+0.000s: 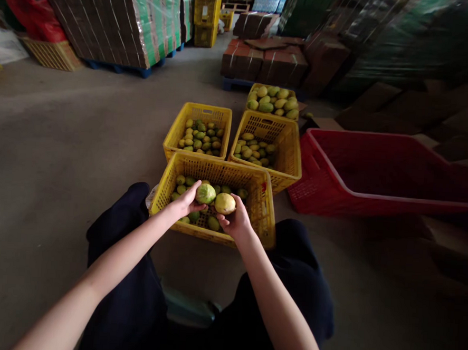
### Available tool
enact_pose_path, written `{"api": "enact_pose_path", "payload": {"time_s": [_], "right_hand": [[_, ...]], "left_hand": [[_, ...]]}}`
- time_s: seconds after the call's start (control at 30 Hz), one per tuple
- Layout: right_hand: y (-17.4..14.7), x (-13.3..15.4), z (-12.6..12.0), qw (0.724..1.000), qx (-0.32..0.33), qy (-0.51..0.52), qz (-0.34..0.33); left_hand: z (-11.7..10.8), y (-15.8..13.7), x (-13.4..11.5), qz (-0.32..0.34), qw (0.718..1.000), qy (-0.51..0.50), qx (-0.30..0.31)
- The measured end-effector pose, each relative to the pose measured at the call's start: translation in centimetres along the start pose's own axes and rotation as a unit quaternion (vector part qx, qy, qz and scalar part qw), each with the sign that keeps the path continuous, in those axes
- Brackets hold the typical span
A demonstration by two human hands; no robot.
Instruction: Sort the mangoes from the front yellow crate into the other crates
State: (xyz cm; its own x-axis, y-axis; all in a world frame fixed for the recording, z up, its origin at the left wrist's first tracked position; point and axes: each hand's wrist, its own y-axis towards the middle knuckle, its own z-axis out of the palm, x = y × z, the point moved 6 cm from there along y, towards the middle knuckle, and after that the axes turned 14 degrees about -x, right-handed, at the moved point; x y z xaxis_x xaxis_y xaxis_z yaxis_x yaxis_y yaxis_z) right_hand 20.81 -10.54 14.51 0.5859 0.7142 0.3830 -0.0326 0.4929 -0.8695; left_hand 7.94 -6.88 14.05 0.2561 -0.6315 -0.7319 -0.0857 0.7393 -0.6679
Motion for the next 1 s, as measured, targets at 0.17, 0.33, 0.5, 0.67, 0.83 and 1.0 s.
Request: {"api": "enact_pose_path", "payload": {"time_s": [0.17, 0.33, 0.5, 0.67, 0.83, 1.0], "right_hand": [[0.0, 0.0, 0.0, 1.000, 0.002, 0.024, 0.003], [0.0, 0.4, 0.1, 0.999, 0.003, 0.015, -0.038], [-0.4, 2.9, -0.8, 0.941, -0.064, -0.077, -0.323], [-3.6, 5.0, -0.7, 0.730, -0.094, -0.218, -0.641], [-4.5, 5.6, -0.4, 0.716, -0.043, -0.227, -0.659], [-3.4, 5.7, -0.1, 0.851, 0.091, -0.103, -0.506]], "left_hand": [[0.3, -1.2, 0.0, -0.066, 0.998, -0.012, -0.007], [0.4, -1.3, -0.8, -0.003, 1.000, 0.015, 0.013], [-0.9, -2.2, -4.2, 0.312, 0.939, 0.135, -0.049], [-0.6, -5.2, -6.8, 0.507, 0.844, 0.175, 0.024], [-0.7, -5.1, -7.1, 0.433, 0.889, 0.120, 0.087], [-0.6, -3.9, -6.1, 0.228, 0.956, -0.076, 0.167]]}}
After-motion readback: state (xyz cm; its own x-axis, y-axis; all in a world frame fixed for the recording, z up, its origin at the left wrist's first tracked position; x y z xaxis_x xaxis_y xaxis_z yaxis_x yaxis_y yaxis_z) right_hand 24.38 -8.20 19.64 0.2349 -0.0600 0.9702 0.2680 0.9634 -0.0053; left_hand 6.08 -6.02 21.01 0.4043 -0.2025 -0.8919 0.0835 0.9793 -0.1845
